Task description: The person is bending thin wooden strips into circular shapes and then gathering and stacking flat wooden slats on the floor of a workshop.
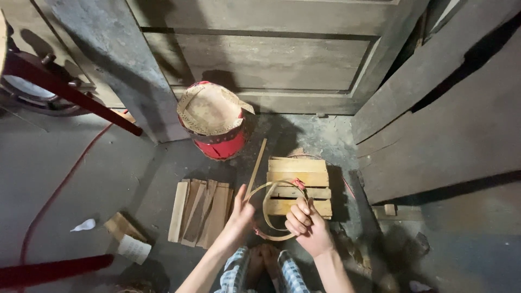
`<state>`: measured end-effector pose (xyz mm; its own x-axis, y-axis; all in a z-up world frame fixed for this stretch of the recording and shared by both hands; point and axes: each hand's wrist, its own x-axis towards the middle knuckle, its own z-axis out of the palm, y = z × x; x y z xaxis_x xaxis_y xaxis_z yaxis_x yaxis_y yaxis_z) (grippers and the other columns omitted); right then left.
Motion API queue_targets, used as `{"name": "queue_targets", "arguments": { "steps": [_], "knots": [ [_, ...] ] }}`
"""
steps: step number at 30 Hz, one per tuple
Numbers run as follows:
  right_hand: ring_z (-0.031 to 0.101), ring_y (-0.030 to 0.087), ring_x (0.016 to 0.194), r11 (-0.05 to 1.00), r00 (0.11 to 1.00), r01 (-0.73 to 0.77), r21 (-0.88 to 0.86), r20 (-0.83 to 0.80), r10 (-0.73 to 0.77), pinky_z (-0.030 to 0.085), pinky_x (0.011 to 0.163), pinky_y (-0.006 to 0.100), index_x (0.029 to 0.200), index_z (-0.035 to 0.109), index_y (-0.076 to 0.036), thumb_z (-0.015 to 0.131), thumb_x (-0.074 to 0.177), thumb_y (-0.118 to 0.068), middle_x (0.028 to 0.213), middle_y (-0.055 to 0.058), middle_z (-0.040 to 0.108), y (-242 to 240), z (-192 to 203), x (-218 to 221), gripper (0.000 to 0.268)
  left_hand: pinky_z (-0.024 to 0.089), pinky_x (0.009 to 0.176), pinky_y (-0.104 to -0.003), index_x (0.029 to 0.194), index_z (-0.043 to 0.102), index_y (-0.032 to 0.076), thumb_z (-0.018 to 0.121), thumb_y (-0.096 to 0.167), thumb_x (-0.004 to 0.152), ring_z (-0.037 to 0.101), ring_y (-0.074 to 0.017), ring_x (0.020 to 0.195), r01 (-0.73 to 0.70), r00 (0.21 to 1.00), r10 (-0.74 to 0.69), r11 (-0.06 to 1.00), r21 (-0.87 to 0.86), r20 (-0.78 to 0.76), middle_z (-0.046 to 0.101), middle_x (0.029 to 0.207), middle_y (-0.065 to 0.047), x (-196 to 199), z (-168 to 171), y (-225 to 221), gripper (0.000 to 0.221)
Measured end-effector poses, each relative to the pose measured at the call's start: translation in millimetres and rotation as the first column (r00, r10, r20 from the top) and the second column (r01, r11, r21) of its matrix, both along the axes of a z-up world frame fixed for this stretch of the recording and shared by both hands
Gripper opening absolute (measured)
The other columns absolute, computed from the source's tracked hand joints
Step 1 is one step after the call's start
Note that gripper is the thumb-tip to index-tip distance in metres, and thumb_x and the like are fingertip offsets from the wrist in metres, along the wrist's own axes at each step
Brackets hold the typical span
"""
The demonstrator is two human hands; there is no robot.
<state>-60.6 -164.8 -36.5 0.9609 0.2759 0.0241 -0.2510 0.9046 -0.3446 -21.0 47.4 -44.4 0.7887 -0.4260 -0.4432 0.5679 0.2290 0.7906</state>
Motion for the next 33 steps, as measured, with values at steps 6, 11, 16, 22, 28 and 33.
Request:
{"name": "queue_targets", "arguments": {
  "steps": [6,11,16,22,28,33],
  "knots": [
    [0.032,0.009,0.051,0.99,0.996,-0.088,0.108,0.043,0.084,0.029,0.049,0.026,0.08,0.049,-0.014,0.047,0.107,-0.037,0.057,-0.006,0.033,-7,-4,1,0.036,0.04,0.107,-0.068,0.161,0.021,0.025,0.077,0.038,0.069,0.067,-0.0346,0.114,-0.184,0.929,0.043,0.915,-0.358,-0.366,0.038,0.16,-0.028,10,20,0,0.109],
    [0.023,0.007,0.048,0.974,0.956,0.12,-0.194,-0.24,-0.165,0.02,0.047,0.026,0.085,0.05,-0.015,0.048,0.106,-0.048,0.055,-0.008,0.027,-12,-28,6,0.039,0.054,0.084,-0.042,0.147,0.045,0.009,0.059,0.042,0.094,0.07,-0.0273,0.094,-0.115,0.99,0.088,0.955,-0.273,-0.11,0.071,0.111,-0.017,3,13,0,0.064],
    [0.026,0.009,0.049,0.916,0.835,0.219,-0.337,-0.422,-0.355,0.022,0.05,0.027,0.094,0.058,-0.013,0.045,0.105,-0.058,0.054,-0.007,0.027,-15,-55,11,0.047,0.063,0.076,-0.038,0.146,0.044,0.004,0.076,0.007,0.087,0.07,-0.0238,0.079,-0.002,0.993,0.022,0.986,-0.168,0.119,0.069,0.089,-0.015,-4,18,-7,0.067],
    [0.029,0.009,0.05,0.904,0.791,0.119,-0.411,-0.511,-0.336,0.024,0.048,0.026,0.123,0.059,-0.011,0.055,0.095,-0.058,0.06,-0.005,0.03,-8,-39,11,0.055,0.06,0.068,-0.035,0.109,0.061,0.004,0.072,0.015,0.094,0.068,-0.0214,0.062,-0.182,0.977,0.194,0.976,-0.119,0.092,0.069,0.068,-0.011,-7,-41,-18,0.021],
    [0.039,0.013,0.055,0.57,0.803,0.193,-0.798,-0.205,-0.559,0.045,0.049,0.029,0.136,0.062,-0.005,0.048,0.107,-0.024,0.07,0.003,0.041,1,-30,10,0.038,0.06,0.068,-0.034,0.101,0.059,0.007,0.06,0.026,0.101,0.07,-0.0205,0.064,-0.153,0.975,0.141,0.986,0.059,0.172,0.072,0.072,-0.012,-15,-33,-22,0.019],
    [0.057,0.017,0.047,0.224,0.763,0.14,-0.964,-0.039,-0.645,0.057,0.049,0.032,0.084,0.063,-0.004,0.05,0.107,-0.033,0.06,0.008,0.056,-1,-46,9,0.039,0.059,0.069,-0.037,0.142,0.05,0.006,0.061,0.021,0.099,0.068,-0.0234,0.067,-0.105,0.994,0.107,0.993,-0.046,0.037,0.067,0.069,-0.016,-18,-48,-26,0.047]
  ]
}}
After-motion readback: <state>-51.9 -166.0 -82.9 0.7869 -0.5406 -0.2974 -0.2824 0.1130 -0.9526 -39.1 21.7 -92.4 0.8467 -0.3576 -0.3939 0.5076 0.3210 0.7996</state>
